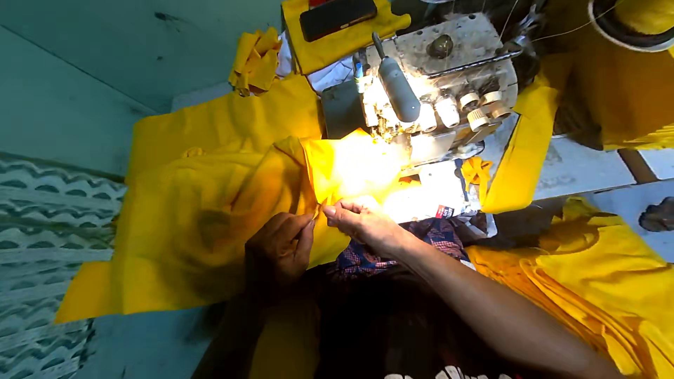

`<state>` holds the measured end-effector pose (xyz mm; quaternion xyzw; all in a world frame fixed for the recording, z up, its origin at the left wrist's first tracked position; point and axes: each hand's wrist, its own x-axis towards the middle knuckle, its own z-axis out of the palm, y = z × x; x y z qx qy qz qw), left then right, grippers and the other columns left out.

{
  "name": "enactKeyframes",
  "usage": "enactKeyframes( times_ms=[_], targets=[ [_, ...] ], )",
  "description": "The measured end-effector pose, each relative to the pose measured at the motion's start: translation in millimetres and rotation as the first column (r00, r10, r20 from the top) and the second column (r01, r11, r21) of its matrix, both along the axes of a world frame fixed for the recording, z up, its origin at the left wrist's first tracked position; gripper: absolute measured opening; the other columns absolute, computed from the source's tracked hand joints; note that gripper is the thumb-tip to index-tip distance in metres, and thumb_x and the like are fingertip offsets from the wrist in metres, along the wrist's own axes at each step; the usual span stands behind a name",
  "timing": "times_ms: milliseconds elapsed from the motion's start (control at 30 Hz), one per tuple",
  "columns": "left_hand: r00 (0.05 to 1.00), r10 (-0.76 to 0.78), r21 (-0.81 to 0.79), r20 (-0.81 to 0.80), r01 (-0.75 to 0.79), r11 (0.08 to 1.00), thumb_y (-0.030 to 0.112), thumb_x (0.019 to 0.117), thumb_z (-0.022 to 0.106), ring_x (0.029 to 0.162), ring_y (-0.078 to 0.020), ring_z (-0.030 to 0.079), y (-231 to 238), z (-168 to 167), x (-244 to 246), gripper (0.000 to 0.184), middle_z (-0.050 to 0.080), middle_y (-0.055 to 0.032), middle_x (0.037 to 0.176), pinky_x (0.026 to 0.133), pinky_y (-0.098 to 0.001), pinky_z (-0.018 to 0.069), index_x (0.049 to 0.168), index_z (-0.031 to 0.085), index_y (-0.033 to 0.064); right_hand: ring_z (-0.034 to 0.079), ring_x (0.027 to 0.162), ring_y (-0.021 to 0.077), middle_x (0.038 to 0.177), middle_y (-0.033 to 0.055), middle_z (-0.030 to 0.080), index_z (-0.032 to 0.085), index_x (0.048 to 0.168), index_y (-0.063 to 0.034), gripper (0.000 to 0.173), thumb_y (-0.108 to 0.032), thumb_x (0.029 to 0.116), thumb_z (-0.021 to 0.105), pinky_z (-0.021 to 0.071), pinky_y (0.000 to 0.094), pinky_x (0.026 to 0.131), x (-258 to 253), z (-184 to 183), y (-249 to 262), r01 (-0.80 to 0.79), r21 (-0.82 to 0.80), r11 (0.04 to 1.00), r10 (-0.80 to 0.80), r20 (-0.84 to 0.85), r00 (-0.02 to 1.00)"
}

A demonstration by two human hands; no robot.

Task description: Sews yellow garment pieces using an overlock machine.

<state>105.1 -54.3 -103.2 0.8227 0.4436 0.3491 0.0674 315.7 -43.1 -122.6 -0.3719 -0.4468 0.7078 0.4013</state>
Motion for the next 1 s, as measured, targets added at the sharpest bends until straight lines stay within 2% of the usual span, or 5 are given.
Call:
enactKeyframes(
  times_ms=[133,267,367,800,1000],
  targets=[
    [0.995,0.058,-0.058,0.078,-0.053,0.997,0.02,0.0958,0.064,0.069,-0.0015,0.063,-0.7,0.3,-4.0,0.021,0.07,-0.0026,0.08,0.063,-0.0174,0.0537,0.096,0.076,0.0025,0.042,0.051,0.0,0.065,-0.0054,0.051,0.066,0.088,-0.0078,0.029,-0.03,0.1055,0.059,0.0338,0.0157,0.047,4.8,-9.5,-8.5,-0.037,-0.084,0.996,0.038,0.005,0.999],
    [0.988,0.154,-0.117,-0.025,-0.156,0.981,0.034,0.0927,0.07,0.071,-0.003,0.063,-0.6,5.3,-1.6,0.031,0.07,-0.0024,0.086,0.064,-0.0185,0.0535,0.106,0.077,0.0068,0.044,0.052,0.001,0.068,-0.0045,0.053,0.068,0.095,-0.0064,0.03,-0.031,0.1064,0.057,0.0353,0.0159,0.047,3.5,-15.8,-13.5,-0.033,-0.125,0.992,0.035,0.008,0.999],
    [0.981,0.181,-0.141,-0.067,-0.189,0.972,0.031,0.0917,0.069,0.069,-0.0012,0.062,-0.8,5.3,1.3,0.024,0.069,-0.0004,0.083,0.062,-0.0164,0.0519,0.1,0.079,0.0102,0.045,0.053,0.0014,0.068,-0.0039,0.054,0.069,0.097,-0.006,0.03,-0.033,0.1053,0.059,0.0353,0.0163,0.048,-1.3,-13.0,-9.3,-0.027,-0.14,0.99,0.033,0.043,0.999],
    [0.964,0.114,-0.248,0.242,-0.052,0.967,0.021,0.0939,0.069,0.072,0.0012,0.062,0.6,9.1,5.5,0.014,0.069,0.0054,0.089,0.063,-0.0154,0.0543,0.098,0.075,0.009,0.048,0.057,0.003,0.07,-0.004,0.054,0.068,0.093,-0.0094,0.032,-0.039,0.1027,0.062,0.0397,0.0195,0.052,9.1,-10.8,-23.1,0.01,-0.006,1.0,-0.009,0.096,0.995],
    [0.978,-0.042,-0.073,0.204,0.058,0.996,0.018,0.0967,0.067,0.078,-0.0018,0.062,31.2,59.2,36.1,0.016,0.07,0.0,0.097,0.068,-0.0188,0.0536,0.105,0.073,0.0048,0.053,0.06,0.0026,0.069,-0.0041,0.058,0.071,0.097,-0.0081,0.03,-0.037,0.1014,0.065,0.0448,0.0201,0.056,37.9,-28.8,-62.7,0.136,0.11,0.985,-0.149,0.13,0.98]
  ],
)
